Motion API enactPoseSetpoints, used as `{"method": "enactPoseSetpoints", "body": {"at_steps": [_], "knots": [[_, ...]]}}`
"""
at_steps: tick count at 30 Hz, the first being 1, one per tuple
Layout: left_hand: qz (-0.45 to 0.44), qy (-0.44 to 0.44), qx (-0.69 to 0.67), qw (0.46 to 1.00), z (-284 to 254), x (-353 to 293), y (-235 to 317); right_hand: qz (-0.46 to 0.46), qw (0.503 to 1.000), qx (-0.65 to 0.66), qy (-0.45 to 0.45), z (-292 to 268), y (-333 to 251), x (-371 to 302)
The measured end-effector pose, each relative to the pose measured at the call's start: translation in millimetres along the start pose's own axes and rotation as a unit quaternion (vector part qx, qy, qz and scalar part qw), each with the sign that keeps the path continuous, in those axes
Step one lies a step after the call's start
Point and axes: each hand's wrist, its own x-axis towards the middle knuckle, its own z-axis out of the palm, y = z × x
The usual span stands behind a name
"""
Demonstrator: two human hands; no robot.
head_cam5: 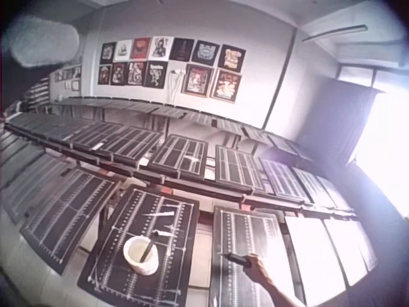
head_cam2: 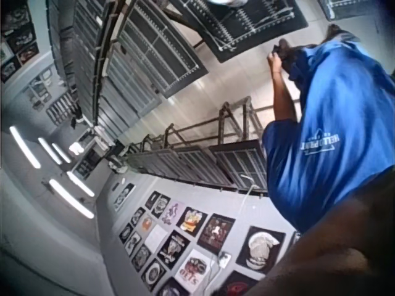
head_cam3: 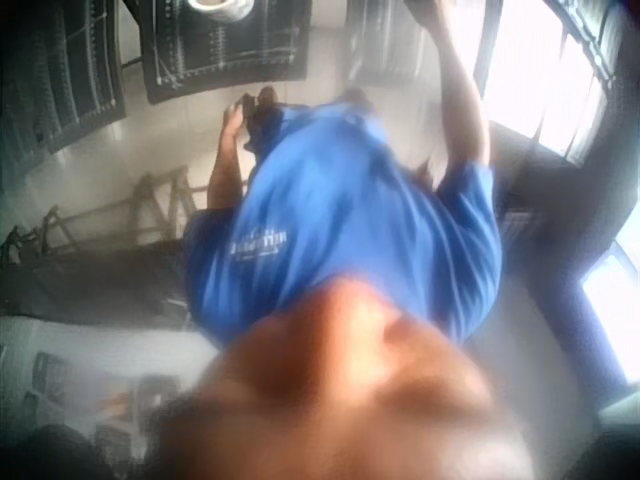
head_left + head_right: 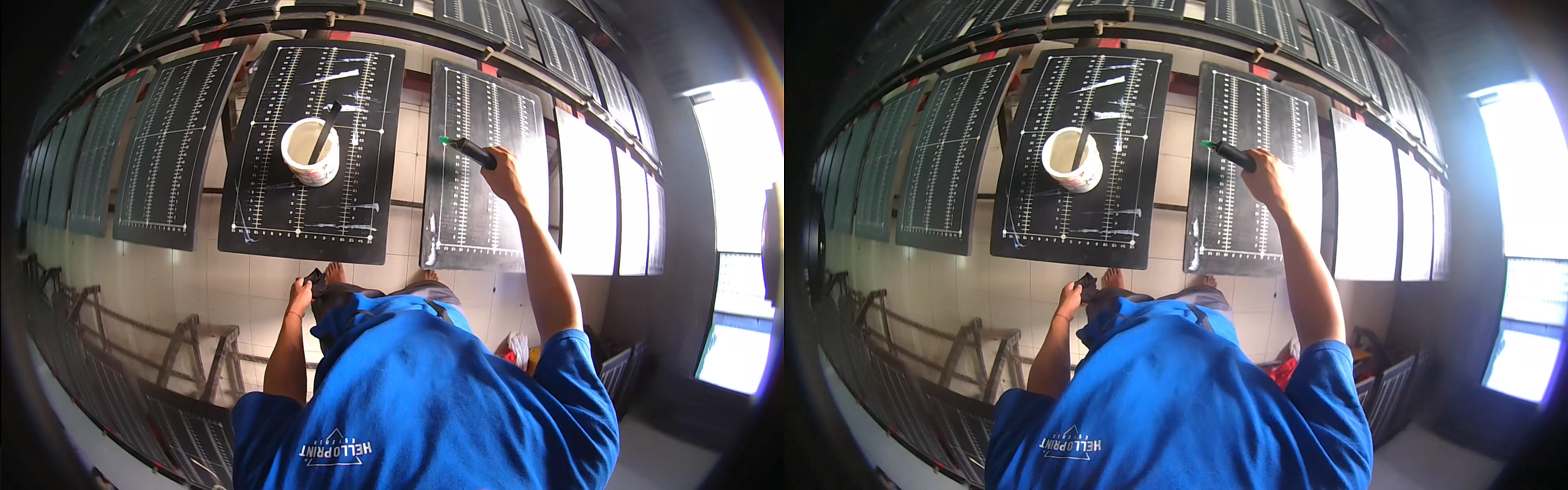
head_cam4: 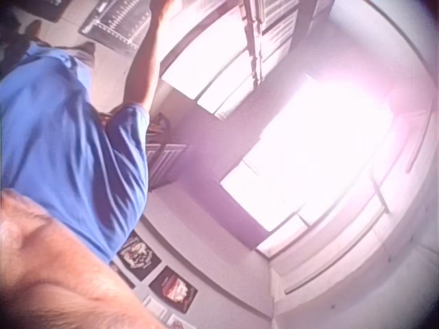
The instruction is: The person scoops white ink from a bucket using a spatula and applies it to a screen printing frame. They then use a green squeegee to spread the ink evenly across the screen's surface, repeating the process on multiple frames.
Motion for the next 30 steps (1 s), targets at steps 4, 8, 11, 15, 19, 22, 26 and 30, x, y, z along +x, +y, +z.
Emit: {"method": "enactPoseSetpoints", "body": {"at_steps": [4, 8, 11, 15, 19, 22, 26, 30], "knots": [[0.002, 0.095, -0.046, 0.994, 25.9, -19.2, -58.9, -0.112, 0.991, -0.052, -0.05, 6.5, -10.4, 40.6], [-0.041, 0.17, -0.239, 0.955, 104.5, -74.8, 3.9, -0.151, 0.984, -0.084, -0.044, 17.8, 11.4, 12.1], [0.013, 0.16, -0.374, 0.913, 187.7, -145.7, 42.1, -0.2, 0.97, -0.089, -0.103, 17.2, 12.9, -40.1], [0.13, 0.136, -0.347, 0.919, 283.8, -197.6, 99.1, -0.3, 0.941, -0.077, -0.139, 17.8, 23.7, -100.8], [0.097, 0.144, -0.502, 0.847, 327.4, -208.2, 155.0, -0.323, 0.919, -0.063, -0.216, 4.0, 11.6, -123.5], [0.098, 0.193, -0.539, 0.814, 349.9, -201.6, 168.4, -0.415, 0.887, -0.05, -0.196, 13.4, 11.2, -141.5], [0.108, 0.239, -0.587, 0.766, 365.9, -197.0, 175.4, -0.487, 0.857, -0.063, -0.16, 14.0, 9.8, -142.1], [0.133, 0.254, -0.608, 0.74, 375.8, -199.3, 183.3, -0.552, 0.819, -0.036, -0.152, 13.4, 19.8, -105.3]]}}
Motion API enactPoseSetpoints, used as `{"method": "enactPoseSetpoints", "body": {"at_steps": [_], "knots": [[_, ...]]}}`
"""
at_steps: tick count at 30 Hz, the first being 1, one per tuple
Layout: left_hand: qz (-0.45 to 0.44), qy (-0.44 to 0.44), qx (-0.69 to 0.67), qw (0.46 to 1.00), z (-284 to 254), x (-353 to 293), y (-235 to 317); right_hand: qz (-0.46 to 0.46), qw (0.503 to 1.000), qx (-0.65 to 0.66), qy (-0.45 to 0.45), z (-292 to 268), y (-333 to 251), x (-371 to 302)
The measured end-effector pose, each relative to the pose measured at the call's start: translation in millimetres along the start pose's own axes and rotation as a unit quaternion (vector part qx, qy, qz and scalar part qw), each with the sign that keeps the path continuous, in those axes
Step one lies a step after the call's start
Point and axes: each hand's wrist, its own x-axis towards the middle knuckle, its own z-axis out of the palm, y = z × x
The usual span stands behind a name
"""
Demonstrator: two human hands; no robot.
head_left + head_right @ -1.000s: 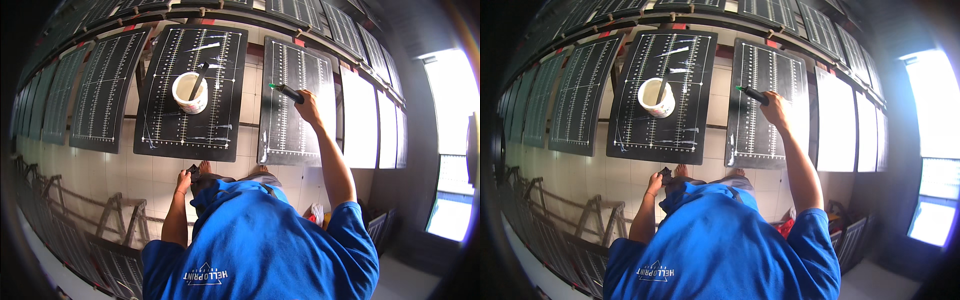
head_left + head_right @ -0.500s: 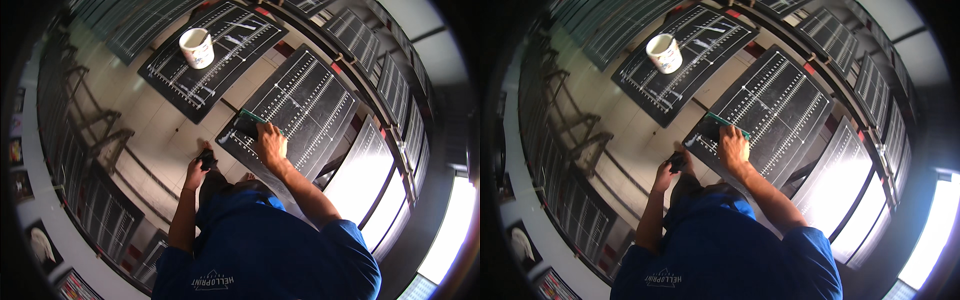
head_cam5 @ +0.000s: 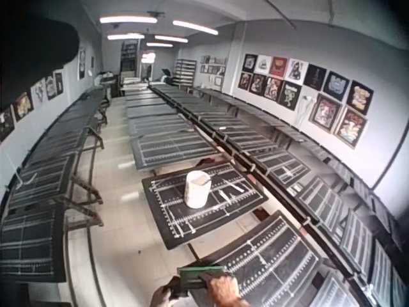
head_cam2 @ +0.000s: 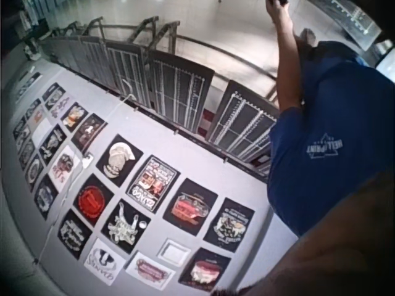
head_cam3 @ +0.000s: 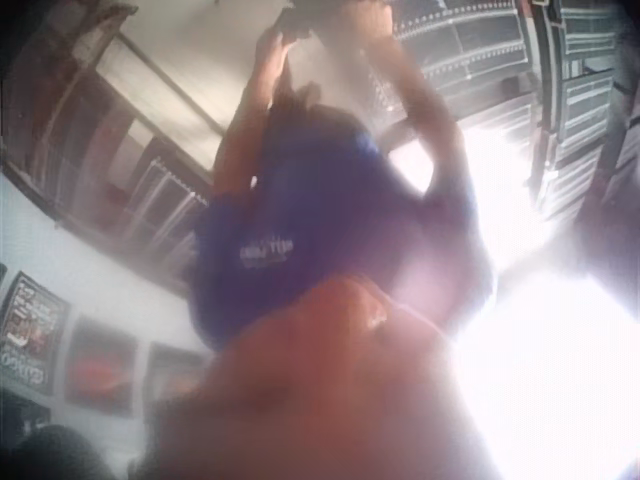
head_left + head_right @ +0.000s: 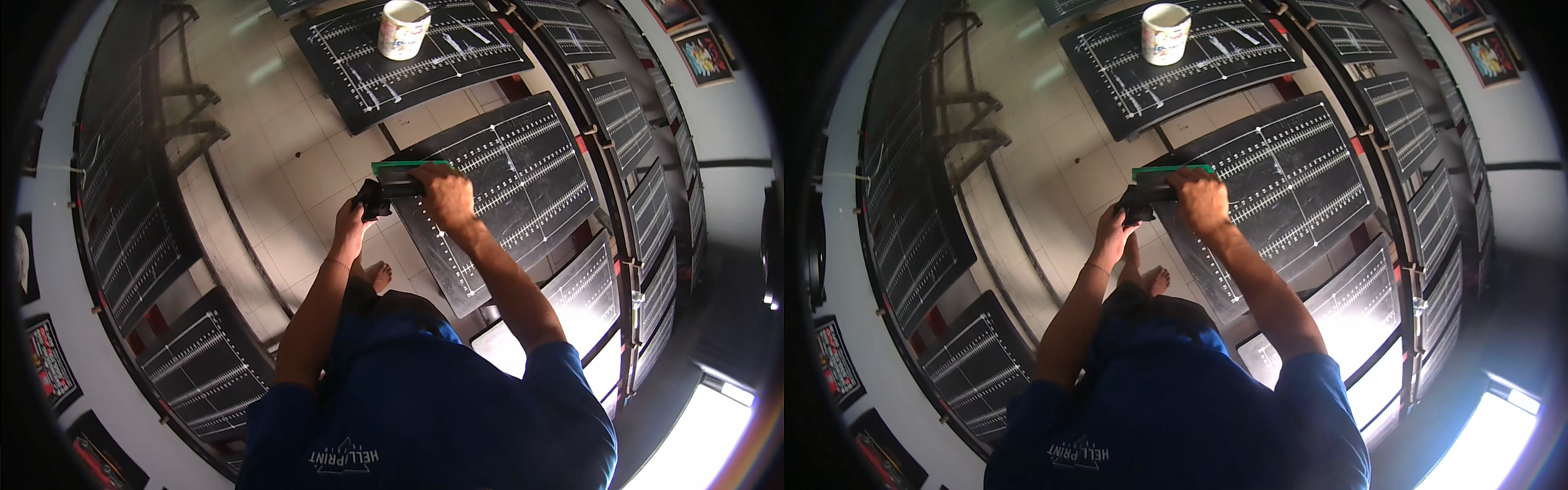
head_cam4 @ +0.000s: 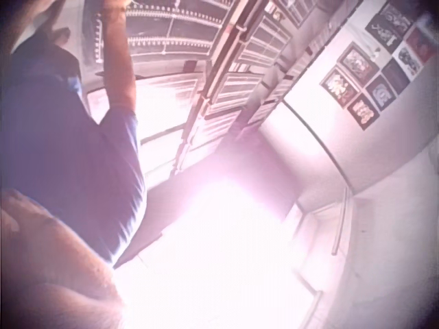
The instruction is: The person scoops white ink from a bucket using a spatula and applies it to a screen printing frame. They then use a green squeegee to spread the ink evenly across the screen's surface, repeating the process on multiple frames.
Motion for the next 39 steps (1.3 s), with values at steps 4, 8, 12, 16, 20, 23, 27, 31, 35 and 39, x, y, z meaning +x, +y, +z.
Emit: {"method": "enactPoseSetpoints", "body": {"at_steps": [4, 8, 12, 16, 20, 23, 27, 31, 35, 39], "knots": [[0.007, 0.003, 0.005, 1.0, -6.6, 1.3, -20.4, -0.087, 0.996, 0.027, 0.008, -14.9, 22.0, -21.5], [0.002, 0.022, 0.045, 0.999, -18.7, -4.3, -42.0, -0.1, 0.994, 0.031, 0.005, -26.1, 38.5, -81.8], [-0.014, -0.012, 0.0, 1.0, -39.2, -26.5, -47.3, -0.069, 0.997, 0.033, -0.018, -49.1, 49.6, -155.2], [-0.051, -0.02, -0.006, 0.998, -53.3, -54.9, -43.7, -0.099, 0.993, 0.057, -0.021, -70.7, 72.8, -145.1], [-0.074, -0.02, 0.018, 0.997, -56.5, -73.0, -43.9, -0.129, 0.989, 0.041, 0.065, -54.1, 63.8, -50.4], [-0.091, -0.041, 0.026, 0.995, -49.7, -80.9, -41.0, -0.125, 0.99, -0.007, 0.067, -19.7, 69.0, 8.8], [-0.116, -0.049, 0.042, 0.991, -61.7, -88.8, -49.9, -0.101, 0.994, -0.003, 0.028, -5.8, 65.3, 12.3], [-0.145, -0.059, 0.016, 0.988, -68.6, -89.5, -72.7, -0.101, 0.995, 0.006, 0.015, -9.7, 61.2, -64.1], [-0.162, -0.118, 0.048, 0.979, -39.8, -88.5, -84.3, -0.053, 0.998, 0.022, -0.039, -32.1, 53.7, -182.0], [-0.198, -0.155, 0.069, 0.965, -4.3, -95.1, -82.7, -0.055, 0.996, 0.039, -0.055, -58.4, 66.2, -236.9]]}}
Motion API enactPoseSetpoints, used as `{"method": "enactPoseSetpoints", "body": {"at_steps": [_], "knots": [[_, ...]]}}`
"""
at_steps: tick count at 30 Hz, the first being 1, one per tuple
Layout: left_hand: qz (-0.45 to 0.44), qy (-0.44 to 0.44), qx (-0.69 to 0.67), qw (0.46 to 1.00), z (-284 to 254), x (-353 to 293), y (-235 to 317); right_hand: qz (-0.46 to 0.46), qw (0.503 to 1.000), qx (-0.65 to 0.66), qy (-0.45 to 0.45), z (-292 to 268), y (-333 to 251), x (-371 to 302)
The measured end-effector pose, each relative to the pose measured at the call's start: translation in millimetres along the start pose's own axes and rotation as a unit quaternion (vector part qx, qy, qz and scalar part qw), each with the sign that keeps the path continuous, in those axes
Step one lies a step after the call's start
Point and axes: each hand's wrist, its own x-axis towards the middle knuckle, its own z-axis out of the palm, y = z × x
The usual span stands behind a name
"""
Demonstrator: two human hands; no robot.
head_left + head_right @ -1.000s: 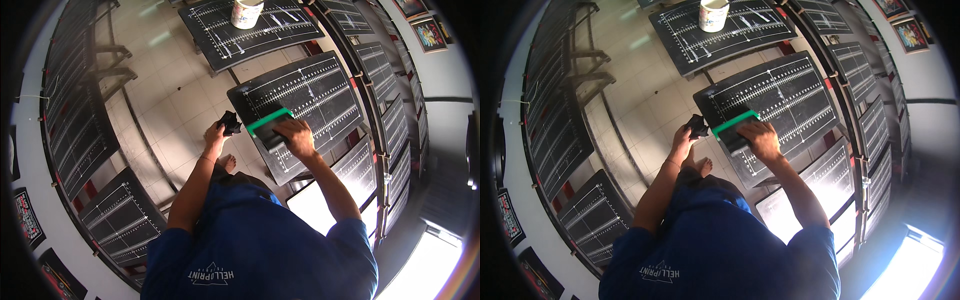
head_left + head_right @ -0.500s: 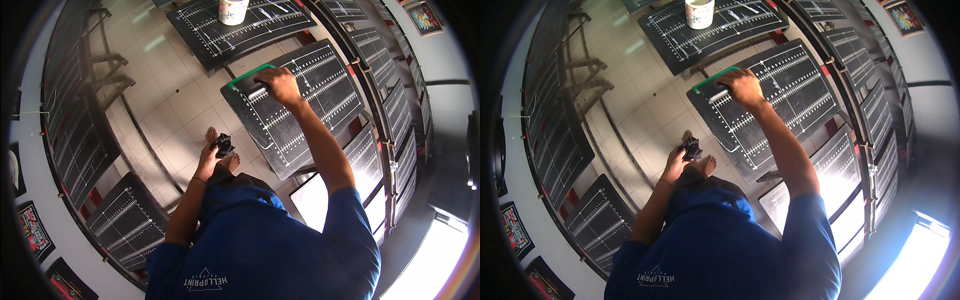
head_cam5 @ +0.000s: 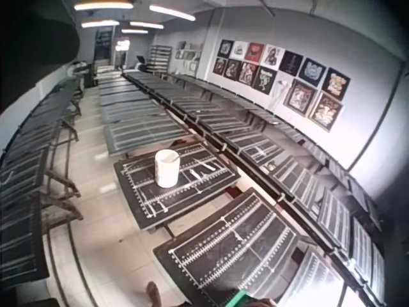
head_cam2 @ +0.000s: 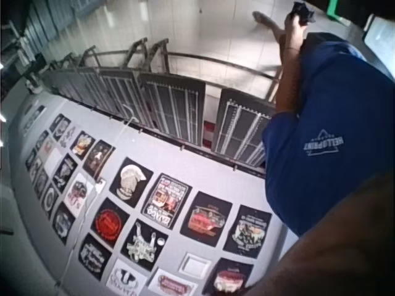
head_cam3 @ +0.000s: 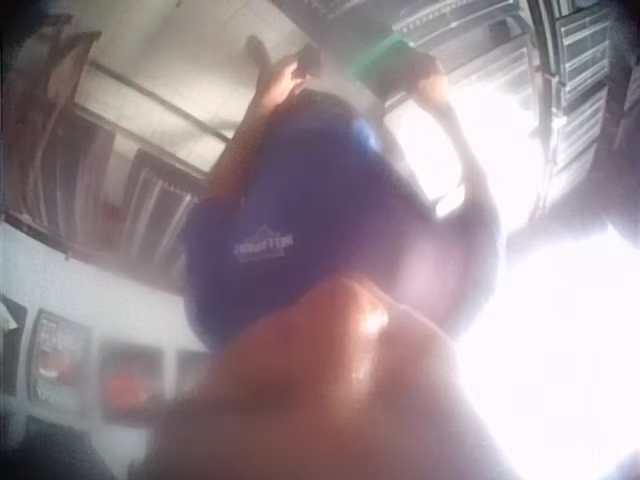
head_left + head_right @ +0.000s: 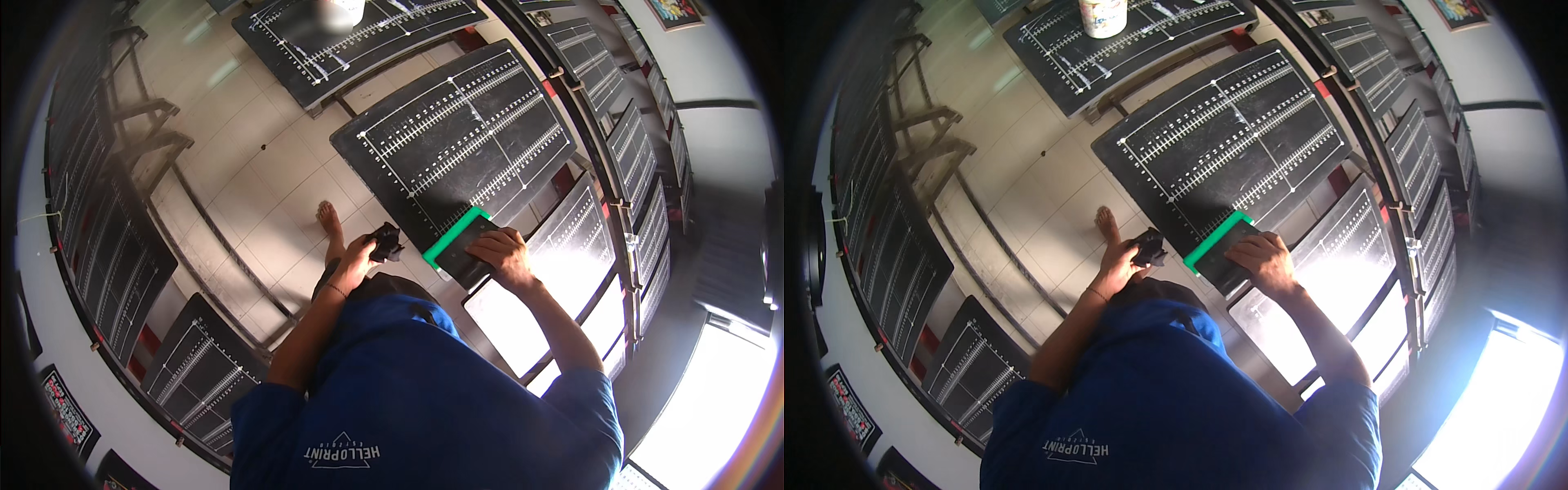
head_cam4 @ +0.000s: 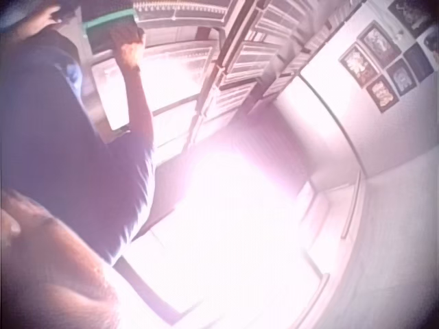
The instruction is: The person scoops white ink from a bucket using a spatula and applies it to a screen printing frame. They then use a green squeegee to spread the ink evenly across the screen's surface, repeating the process on multiple frames.
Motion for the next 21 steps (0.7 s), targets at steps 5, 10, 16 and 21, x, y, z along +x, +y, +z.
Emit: {"method": "enactPoseSetpoints", "body": {"at_steps": [5, 10, 16, 21], "knots": [[-0.002, -0.082, 0.02, 0.996, -7.3, 10.8, -32.2, 0.087, 0.994, 0.003, 0.066, -27.6, 58.1, 74.1], [-0.05, -0.078, 0.007, 0.996, -1.2, -13.0, -4.2, 0.238, 0.961, -0.089, 0.105, -37.6, 131.8, 189.6], [-0.076, -0.086, -0.055, 0.992, -24.4, 1.9, 10.7, 0.231, 0.958, -0.087, 0.144, -15.1, 142.0, 190.9], [-0.012, -0.042, -0.05, 0.998, 4.5, 0.6, 34.9, 0.242, 0.959, -0.072, 0.126, 23.6, 45.4, 61.5]]}}
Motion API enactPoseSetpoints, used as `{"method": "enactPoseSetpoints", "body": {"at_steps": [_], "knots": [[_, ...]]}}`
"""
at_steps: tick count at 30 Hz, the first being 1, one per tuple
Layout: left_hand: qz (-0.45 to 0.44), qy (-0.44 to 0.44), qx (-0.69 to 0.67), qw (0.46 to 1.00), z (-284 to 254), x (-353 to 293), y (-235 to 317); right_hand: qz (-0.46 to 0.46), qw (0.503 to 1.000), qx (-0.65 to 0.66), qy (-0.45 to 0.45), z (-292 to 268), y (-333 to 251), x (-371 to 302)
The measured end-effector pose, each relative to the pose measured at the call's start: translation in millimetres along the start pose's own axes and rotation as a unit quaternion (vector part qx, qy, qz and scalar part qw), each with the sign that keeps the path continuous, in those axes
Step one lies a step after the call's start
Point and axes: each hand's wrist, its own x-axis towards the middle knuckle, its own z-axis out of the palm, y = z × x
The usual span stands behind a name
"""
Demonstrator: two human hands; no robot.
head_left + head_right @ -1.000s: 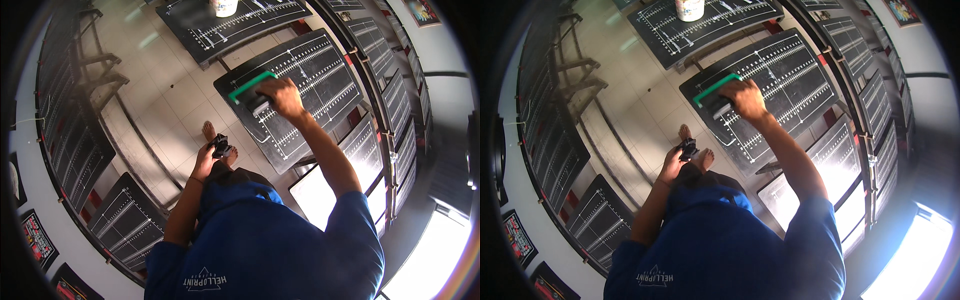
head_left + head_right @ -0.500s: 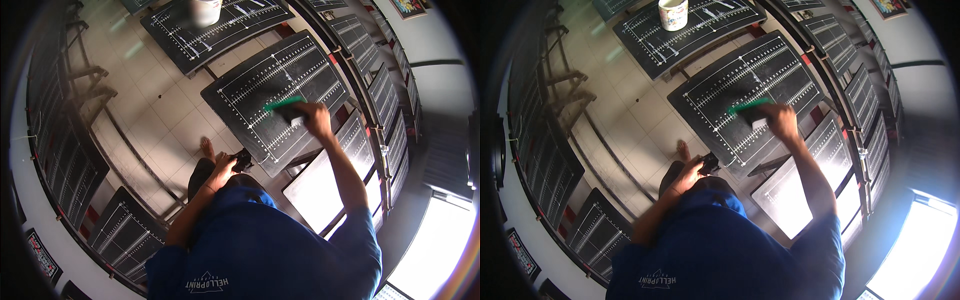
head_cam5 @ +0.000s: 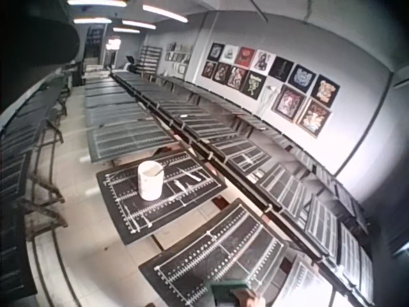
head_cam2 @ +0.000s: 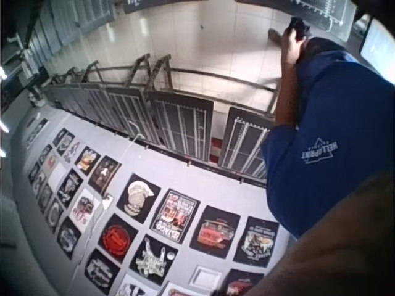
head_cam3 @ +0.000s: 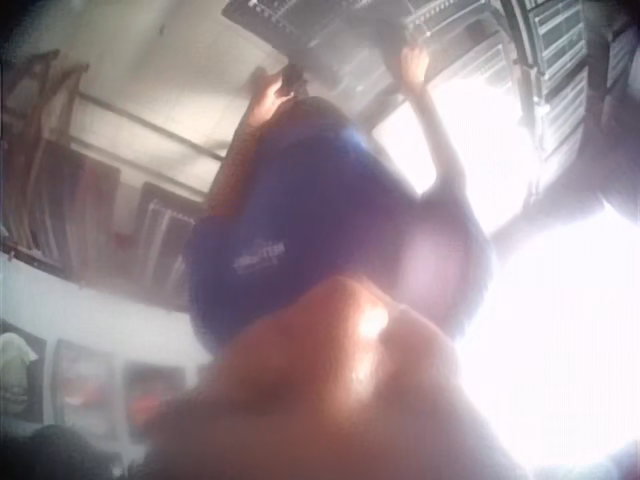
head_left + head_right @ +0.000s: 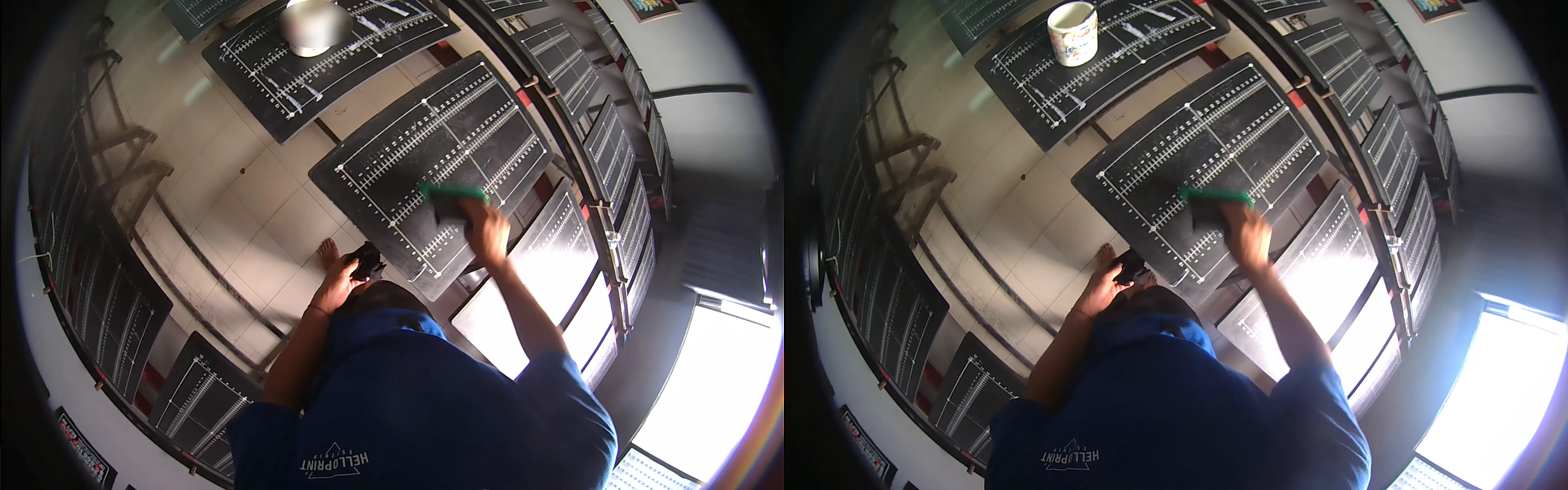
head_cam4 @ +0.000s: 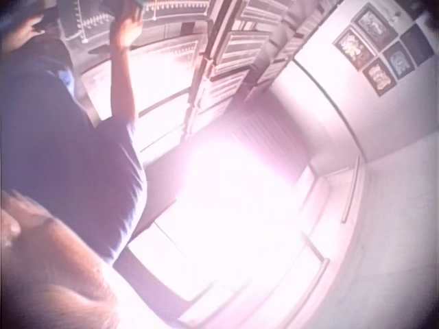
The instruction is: The person scoops white ink from a bucket using a spatula and applies it to a screen printing frame. They then use a green squeegee to spread the ink evenly across the screen's surface, repeating the process on multiple frames.
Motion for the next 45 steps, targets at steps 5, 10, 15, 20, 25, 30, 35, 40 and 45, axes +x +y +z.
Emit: {"method": "enactPoseSetpoints", "body": {"at_steps": [5, 10, 15, 20, 25, 30, 35, 40, 45], "knots": [[-0.055, 0.0, -0.007, 0.998, 0.2, 18.9, -24.1, -0.024, 0.997, 0.031, -0.064, -46.4, 8.6, -54.5], [0.023, 0.051, 0.053, 0.997, 20.6, 2.5, -66.7, 0.058, 0.995, -0.082, -0.002, -43.5, 108.1, 67.4], [0.156, 0.005, 0.284, 0.946, 39.5, -37.1, -98.4, 0.113, 0.988, -0.102, 0.002, -8.6, 151.3, 103.8], [0.11, 0.053, 0.146, 0.982, 52.2, -51.3, -148.9, 0.0, 0.991, -0.109, -0.074, 17.9, 52.3, -23.9], [0.204, 0.076, 0.347, 0.912, 71.1, -57.9, -148.1, -0.085, 0.988, 0.08, -0.096, -33.7, -15.2, -97.2], [0.068, 0.111, -0.08, 0.988, 48.1, -43.4, -178.1, -0.161, 0.978, 0.088, -0.102, -33.4, -31.9, 9.2], [0.125, 0.101, -0.07, 0.985, 39.8, -34.5, -195.5, -0.29, 0.955, 0.017, -0.056, 29.6, -78.5, 113.6], [0.207, 0.113, 0.006, 0.972, 54.8, -43.1, -184.4, -0.296, 0.949, 0.01, -0.112, 35.4, -100.5, 107.8], [0.19, 0.118, -0.067, 0.972, 73.5, -44.3, -167.8, -0.39, 0.908, 0.139, -0.058, 7.3, -49.9, 18.4]]}}
